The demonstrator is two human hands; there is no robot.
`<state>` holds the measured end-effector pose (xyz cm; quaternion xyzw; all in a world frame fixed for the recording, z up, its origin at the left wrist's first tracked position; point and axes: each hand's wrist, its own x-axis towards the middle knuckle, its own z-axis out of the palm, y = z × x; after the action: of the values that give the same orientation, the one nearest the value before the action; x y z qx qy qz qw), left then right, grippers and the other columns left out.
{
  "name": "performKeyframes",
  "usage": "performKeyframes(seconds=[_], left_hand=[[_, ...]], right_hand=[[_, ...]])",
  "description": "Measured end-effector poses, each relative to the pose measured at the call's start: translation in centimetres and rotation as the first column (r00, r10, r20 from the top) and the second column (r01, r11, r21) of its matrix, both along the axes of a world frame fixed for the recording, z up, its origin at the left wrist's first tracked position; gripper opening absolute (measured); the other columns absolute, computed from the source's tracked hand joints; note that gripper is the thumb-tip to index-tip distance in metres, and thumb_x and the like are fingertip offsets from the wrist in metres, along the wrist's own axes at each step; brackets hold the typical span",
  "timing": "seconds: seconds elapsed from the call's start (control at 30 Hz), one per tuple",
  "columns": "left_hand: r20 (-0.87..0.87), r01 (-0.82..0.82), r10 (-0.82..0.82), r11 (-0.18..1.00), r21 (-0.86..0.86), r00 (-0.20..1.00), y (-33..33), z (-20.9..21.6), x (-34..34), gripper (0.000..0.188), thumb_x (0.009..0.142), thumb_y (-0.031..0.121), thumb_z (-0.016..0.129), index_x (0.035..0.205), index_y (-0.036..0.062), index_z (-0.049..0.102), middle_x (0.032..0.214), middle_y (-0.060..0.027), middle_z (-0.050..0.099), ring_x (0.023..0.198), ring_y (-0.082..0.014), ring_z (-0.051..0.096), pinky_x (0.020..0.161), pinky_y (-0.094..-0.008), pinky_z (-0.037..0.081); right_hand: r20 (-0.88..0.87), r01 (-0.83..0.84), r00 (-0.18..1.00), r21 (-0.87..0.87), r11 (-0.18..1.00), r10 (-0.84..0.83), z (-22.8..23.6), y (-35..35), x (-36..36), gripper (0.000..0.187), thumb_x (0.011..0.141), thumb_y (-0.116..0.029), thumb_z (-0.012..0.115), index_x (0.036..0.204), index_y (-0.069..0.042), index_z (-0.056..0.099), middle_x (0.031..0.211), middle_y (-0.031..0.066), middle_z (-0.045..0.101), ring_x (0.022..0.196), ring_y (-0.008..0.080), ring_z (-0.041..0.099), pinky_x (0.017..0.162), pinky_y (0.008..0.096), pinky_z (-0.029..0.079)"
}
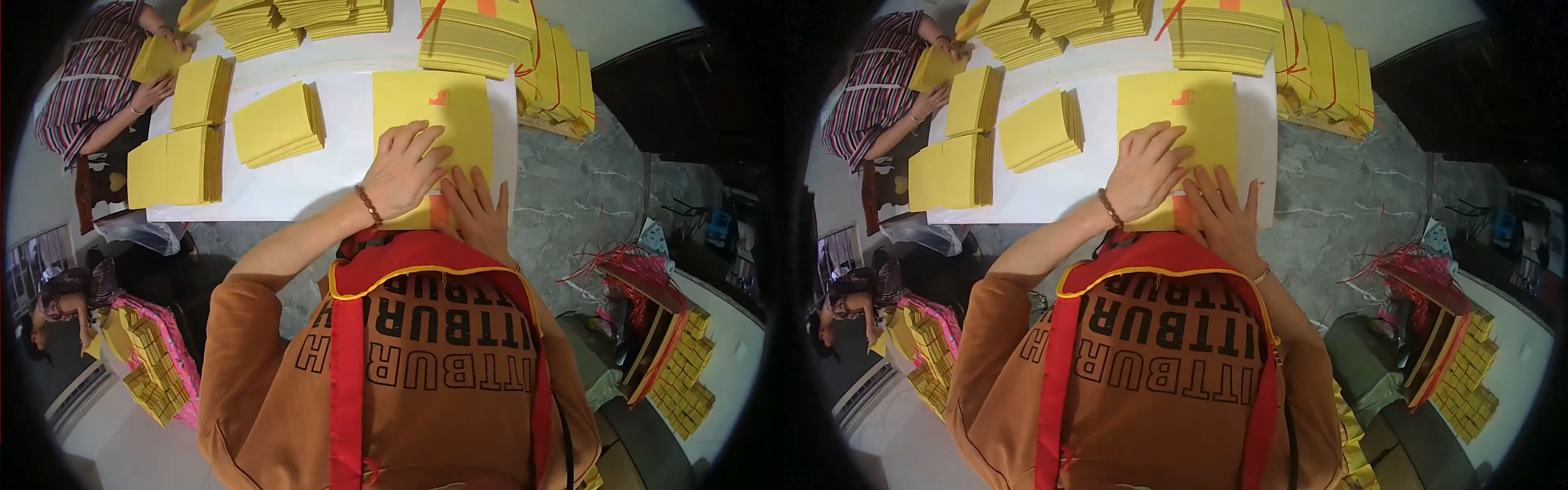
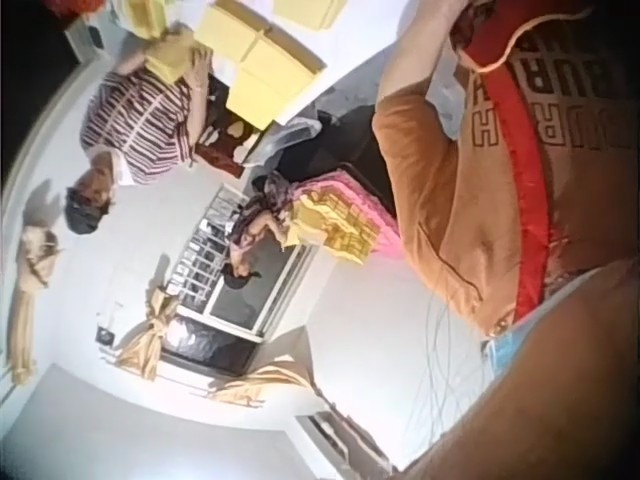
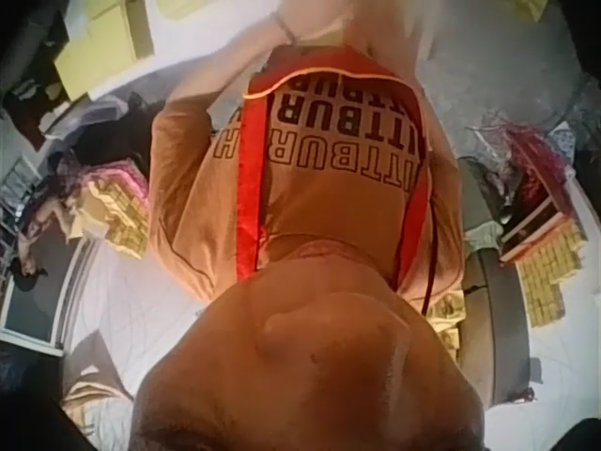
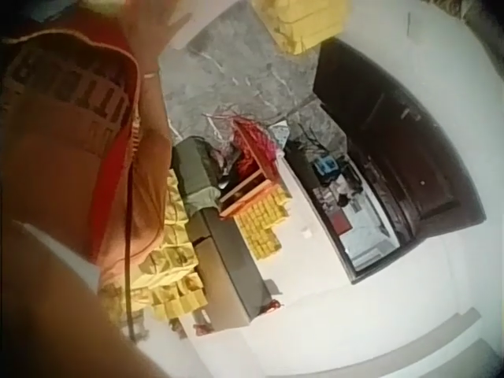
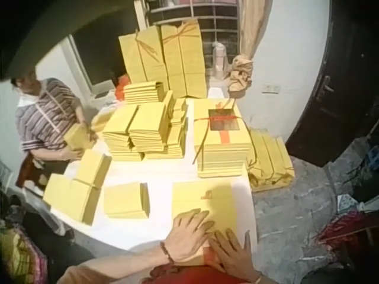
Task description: Applying small metallic foil squares to the top of paper stacks and organizing them.
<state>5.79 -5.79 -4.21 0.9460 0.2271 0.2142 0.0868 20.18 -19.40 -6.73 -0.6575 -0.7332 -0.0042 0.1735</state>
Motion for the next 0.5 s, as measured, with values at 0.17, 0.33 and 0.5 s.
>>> performKeyframes(seconds=[0.17,0.33,0.5], left_hand=[[-0.055,0.176,-0.185,0.974,-0.146,0.981,0.7,1.0,-0.9,0.044,0.078,0.026,0.061,0.116,0.0048,0.053,0.126,-0.0156,0.042,0.114,-0.0318,0.038,0.092,-0.0421,0.031],[-0.273,0.134,-0.091,0.98,0.144,0.958,-1.0,1.2,-0.3,0.048,0.076,0.026,0.058,0.117,0.0012,0.052,0.121,-0.0203,0.046,0.108,-0.0327,0.045,0.088,-0.042,0.038],[-0.229,-0.024,0.129,0.911,0.412,0.965,-2.1,0.2,0.9,0.046,0.076,0.024,0.053,0.116,0.0011,0.053,0.109,-0.0188,0.055,0.097,-0.0311,0.053,0.082,-0.0383,0.044]], right_hand=[[-0.139,-0.029,0.99,-0.075,0.997,0.018,0.3,0.1,0.3,0.054,0.084,-0.041,0.054,0.129,-0.013,0.045,0.139,0.0049,0.039,0.131,0.0265,0.03,0.101,0.0597,0.017],[-0.901,-0.108,0.349,-0.313,0.944,-0.258,1.5,0.2,2.6,0.047,0.094,-0.031,0.038,0.135,-0.009,0.036,0.138,0.0091,0.039,0.128,0.0227,0.036,0.104,0.0398,0.027],[-0.975,0.158,-0.148,-0.189,0.969,-0.166,2.1,0.6,4.1,0.049,0.097,-0.033,0.033,0.136,-0.005,0.029,0.132,0.0161,0.042,0.121,0.0266,0.043,0.1,0.0362,0.034]])
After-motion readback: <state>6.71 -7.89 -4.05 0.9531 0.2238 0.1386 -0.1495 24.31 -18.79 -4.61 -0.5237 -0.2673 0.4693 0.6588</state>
